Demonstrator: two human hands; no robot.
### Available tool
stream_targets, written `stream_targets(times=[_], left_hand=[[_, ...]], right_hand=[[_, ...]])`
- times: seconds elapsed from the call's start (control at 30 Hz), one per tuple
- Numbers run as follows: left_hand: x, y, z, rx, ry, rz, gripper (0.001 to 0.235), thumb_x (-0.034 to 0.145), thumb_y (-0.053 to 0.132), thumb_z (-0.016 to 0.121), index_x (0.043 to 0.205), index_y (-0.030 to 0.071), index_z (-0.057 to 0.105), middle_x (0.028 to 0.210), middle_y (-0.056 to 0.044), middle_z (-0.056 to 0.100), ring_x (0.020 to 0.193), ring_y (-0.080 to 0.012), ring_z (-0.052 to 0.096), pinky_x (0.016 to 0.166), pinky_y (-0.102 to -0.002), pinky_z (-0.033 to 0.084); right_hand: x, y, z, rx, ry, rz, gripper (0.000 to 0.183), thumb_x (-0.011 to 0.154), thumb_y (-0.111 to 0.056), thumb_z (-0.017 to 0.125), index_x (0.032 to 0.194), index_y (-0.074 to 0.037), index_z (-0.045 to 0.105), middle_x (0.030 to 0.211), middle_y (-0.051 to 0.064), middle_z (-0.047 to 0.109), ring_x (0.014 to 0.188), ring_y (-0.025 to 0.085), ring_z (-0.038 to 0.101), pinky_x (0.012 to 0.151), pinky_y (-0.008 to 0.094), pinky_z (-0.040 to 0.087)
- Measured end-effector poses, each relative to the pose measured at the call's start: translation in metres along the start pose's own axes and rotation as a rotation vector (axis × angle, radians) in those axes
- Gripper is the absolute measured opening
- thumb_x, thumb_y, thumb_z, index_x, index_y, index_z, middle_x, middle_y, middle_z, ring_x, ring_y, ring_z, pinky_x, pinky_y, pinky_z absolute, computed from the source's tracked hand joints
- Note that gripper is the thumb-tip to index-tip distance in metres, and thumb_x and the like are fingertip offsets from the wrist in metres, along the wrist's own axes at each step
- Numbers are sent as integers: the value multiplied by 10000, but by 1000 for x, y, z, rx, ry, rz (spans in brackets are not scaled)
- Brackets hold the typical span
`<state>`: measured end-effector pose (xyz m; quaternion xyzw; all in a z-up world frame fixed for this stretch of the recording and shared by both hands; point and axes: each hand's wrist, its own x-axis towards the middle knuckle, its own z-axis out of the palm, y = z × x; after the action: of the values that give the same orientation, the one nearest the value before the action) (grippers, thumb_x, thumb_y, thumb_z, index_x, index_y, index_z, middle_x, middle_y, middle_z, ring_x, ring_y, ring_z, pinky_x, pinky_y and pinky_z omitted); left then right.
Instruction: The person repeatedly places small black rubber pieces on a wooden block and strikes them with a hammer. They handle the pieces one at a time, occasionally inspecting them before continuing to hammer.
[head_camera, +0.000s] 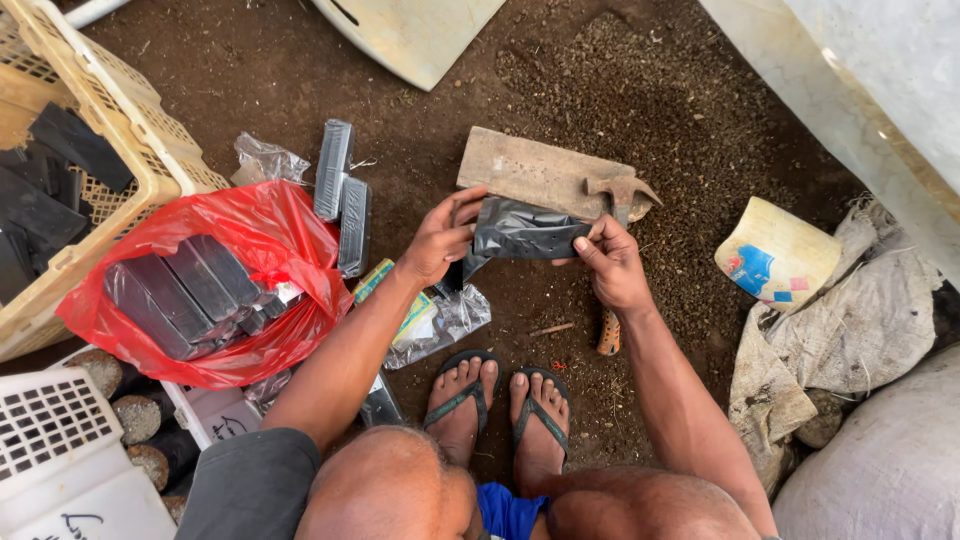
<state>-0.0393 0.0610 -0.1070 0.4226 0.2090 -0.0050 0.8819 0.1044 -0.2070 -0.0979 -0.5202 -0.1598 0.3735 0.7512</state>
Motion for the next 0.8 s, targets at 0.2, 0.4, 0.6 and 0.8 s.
stream_targets(times=[0.2,0.4,0.6,0.8], left_hand=[[21,-13,-10,409,-94,333,183,1039,-74,635,1165,-11,752,1007,-45,761,859,-57,669,755,-234,536],[39,-33,-20,317,163,271,165,1004,35,632,1108,21,761,870,14,689,693,-2,547,607,-184,423],[23,2,-8,260,173,311,256,999,226,696,1192,59,712,898,100,541,521,25,303,444,-152,249],[37,24,-5,636,196,341,407,818,27,852,1183,68,677,993,69,675,607,35,337,512,-153,327]], right_hand=[[6,12,-13,-81,-13,18,125,1051,-3,622,970,-45,537,907,46,637,832,145,665,773,375,655],[25,29,4,-213,210,56,101,1033,17,591,958,-16,531,852,106,643,689,189,694,556,320,626],[67,19,11,-275,287,185,58,1035,-33,537,986,-4,526,864,155,703,664,247,748,534,332,651],[109,32,2,107,187,117,80,1065,-54,548,1012,-22,498,849,169,669,673,236,744,549,316,631]])
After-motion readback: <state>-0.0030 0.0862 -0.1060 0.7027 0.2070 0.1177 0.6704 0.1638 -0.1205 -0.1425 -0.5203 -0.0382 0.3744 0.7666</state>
